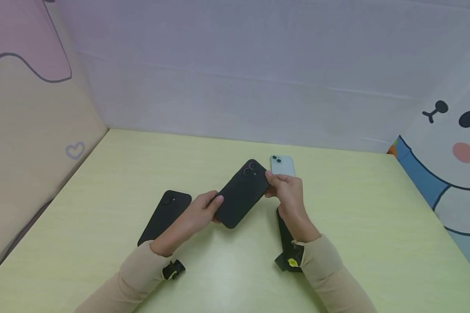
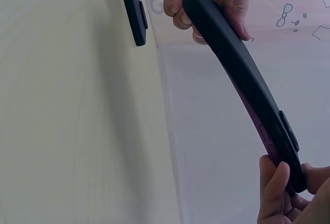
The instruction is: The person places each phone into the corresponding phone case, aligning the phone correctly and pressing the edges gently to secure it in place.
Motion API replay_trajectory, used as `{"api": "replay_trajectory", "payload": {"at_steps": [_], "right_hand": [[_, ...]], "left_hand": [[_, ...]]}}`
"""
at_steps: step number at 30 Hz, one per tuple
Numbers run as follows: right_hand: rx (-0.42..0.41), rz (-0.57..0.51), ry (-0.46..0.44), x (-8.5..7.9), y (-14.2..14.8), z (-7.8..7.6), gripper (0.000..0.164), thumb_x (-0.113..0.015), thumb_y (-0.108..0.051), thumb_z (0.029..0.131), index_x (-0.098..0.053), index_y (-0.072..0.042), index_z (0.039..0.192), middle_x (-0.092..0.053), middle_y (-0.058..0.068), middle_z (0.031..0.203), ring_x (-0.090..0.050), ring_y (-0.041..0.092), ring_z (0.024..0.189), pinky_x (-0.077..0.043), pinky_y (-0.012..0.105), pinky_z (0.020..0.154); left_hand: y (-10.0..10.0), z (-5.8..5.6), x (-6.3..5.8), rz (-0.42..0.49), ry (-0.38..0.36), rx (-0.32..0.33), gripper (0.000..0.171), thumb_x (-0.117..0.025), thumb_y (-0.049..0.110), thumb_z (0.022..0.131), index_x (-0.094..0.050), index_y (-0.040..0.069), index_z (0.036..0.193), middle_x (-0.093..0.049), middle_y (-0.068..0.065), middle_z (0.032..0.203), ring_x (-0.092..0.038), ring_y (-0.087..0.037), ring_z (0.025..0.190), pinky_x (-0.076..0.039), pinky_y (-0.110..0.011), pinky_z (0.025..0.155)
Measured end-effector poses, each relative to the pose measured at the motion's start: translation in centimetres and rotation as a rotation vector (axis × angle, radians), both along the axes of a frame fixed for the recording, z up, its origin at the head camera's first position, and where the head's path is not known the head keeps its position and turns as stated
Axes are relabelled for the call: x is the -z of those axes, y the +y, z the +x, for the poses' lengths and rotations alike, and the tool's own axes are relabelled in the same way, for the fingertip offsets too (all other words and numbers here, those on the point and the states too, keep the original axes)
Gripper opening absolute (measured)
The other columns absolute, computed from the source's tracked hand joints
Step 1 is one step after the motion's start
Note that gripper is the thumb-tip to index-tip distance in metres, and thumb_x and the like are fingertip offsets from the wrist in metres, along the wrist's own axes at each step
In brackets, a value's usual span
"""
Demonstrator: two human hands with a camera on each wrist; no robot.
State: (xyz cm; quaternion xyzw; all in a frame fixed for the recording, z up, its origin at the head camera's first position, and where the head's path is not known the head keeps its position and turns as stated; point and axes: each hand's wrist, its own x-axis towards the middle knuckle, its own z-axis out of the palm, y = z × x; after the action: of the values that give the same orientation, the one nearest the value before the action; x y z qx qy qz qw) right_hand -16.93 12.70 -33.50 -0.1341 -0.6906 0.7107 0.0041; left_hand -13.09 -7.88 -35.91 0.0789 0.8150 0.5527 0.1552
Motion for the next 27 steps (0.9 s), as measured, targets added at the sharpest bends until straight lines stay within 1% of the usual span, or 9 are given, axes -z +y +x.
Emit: {"api": "replay_trajectory", "payload": {"at_steps": [3,7,13,15,16,19,20,22,27], "right_hand": [[-0.001,-0.011,-0.011,-0.02,-0.01,0.01,0.023,-0.062,-0.013,0.086,-0.069,0.009,0.085,-0.059,-0.005,0.051,-0.053,0.011,0.044,-0.047,0.022,0.049],[-0.003,-0.025,-0.023,0.00,0.01,-0.07,0.019,-0.063,-0.012,0.085,-0.071,0.004,0.078,-0.059,-0.005,0.051,-0.052,0.012,0.045,-0.044,0.021,0.048],[-0.016,-0.023,0.003,-0.12,0.06,-0.07,0.020,-0.064,-0.015,0.085,-0.070,-0.004,0.070,-0.058,-0.005,0.051,-0.051,0.012,0.048,-0.040,0.021,0.048],[-0.019,-0.016,0.012,-0.18,0.01,-0.02,0.020,-0.064,-0.016,0.085,-0.070,-0.005,0.069,-0.057,-0.005,0.052,-0.050,0.011,0.048,-0.039,0.021,0.047],[-0.024,-0.010,0.015,-0.19,-0.03,0.01,0.020,-0.064,-0.016,0.085,-0.070,-0.005,0.069,-0.057,-0.005,0.053,-0.049,0.011,0.048,-0.039,0.021,0.047],[-0.040,0.012,0.018,-0.21,-0.24,0.12,0.020,-0.064,-0.015,0.085,-0.070,-0.005,0.068,-0.055,-0.005,0.054,-0.047,0.011,0.047,-0.037,0.022,0.047],[-0.048,0.020,0.017,-0.19,-0.31,0.16,0.020,-0.064,-0.015,0.085,-0.070,-0.005,0.068,-0.055,-0.005,0.054,-0.047,0.011,0.047,-0.037,0.022,0.048],[-0.065,0.035,0.013,-0.13,-0.45,0.19,0.021,-0.064,-0.015,0.085,-0.071,-0.004,0.068,-0.054,-0.006,0.052,-0.046,0.012,0.047,-0.036,0.023,0.048],[-0.079,0.056,0.008,0.06,-0.64,0.23,0.021,-0.065,-0.015,0.084,-0.072,-0.003,0.069,-0.052,-0.006,0.049,-0.044,0.012,0.048,-0.035,0.024,0.049]], "left_hand": [[-0.04,0.02,-0.04,0.000,-0.004,0.001,0.026,-0.037,0.017,0.099,-0.053,-0.002,0.105,-0.059,-0.015,0.092,-0.062,-0.015,0.075,-0.052,-0.029,0.069],[-0.18,0.03,-0.13,0.009,-0.022,0.010,0.026,-0.037,0.018,0.099,-0.053,-0.002,0.106,-0.059,-0.016,0.095,-0.063,-0.015,0.078,-0.052,-0.030,0.070],[-0.73,0.03,-0.23,0.083,-0.120,0.103,0.031,-0.038,0.019,0.099,-0.050,-0.003,0.117,-0.060,-0.018,0.109,-0.064,-0.021,0.095,-0.052,-0.034,0.082],[-0.87,-0.05,-0.25,0.059,-0.116,0.133,0.030,-0.040,0.021,0.098,-0.052,-0.002,0.113,-0.061,-0.014,0.105,-0.062,-0.018,0.094,-0.051,-0.033,0.081],[-0.85,-0.11,-0.24,0.046,-0.106,0.138,0.028,-0.042,0.023,0.097,-0.054,-0.001,0.108,-0.062,-0.011,0.099,-0.060,-0.016,0.090,-0.050,-0.031,0.078],[-0.70,-0.34,-0.24,-0.002,-0.058,0.131,0.025,-0.048,0.026,0.095,-0.054,0.001,0.095,-0.058,-0.004,0.083,-0.050,-0.012,0.077,-0.042,-0.028,0.068],[-0.62,-0.39,-0.28,-0.010,-0.046,0.120,0.025,-0.050,0.026,0.094,-0.054,0.002,0.094,-0.057,-0.003,0.082,-0.049,-0.012,0.075,-0.041,-0.027,0.067],[-0.44,-0.52,-0.31,-0.004,-0.047,0.095,0.024,-0.053,0.026,0.092,-0.056,0.003,0.097,-0.059,-0.003,0.083,-0.051,-0.012,0.075,-0.041,-0.026,0.068],[-0.06,-0.75,-0.63,-0.013,-0.059,0.025,0.027,-0.059,0.025,0.089,-0.058,0.006,0.107,-0.062,-0.006,0.097,-0.058,-0.012,0.082,-0.046,-0.027,0.075]]}}
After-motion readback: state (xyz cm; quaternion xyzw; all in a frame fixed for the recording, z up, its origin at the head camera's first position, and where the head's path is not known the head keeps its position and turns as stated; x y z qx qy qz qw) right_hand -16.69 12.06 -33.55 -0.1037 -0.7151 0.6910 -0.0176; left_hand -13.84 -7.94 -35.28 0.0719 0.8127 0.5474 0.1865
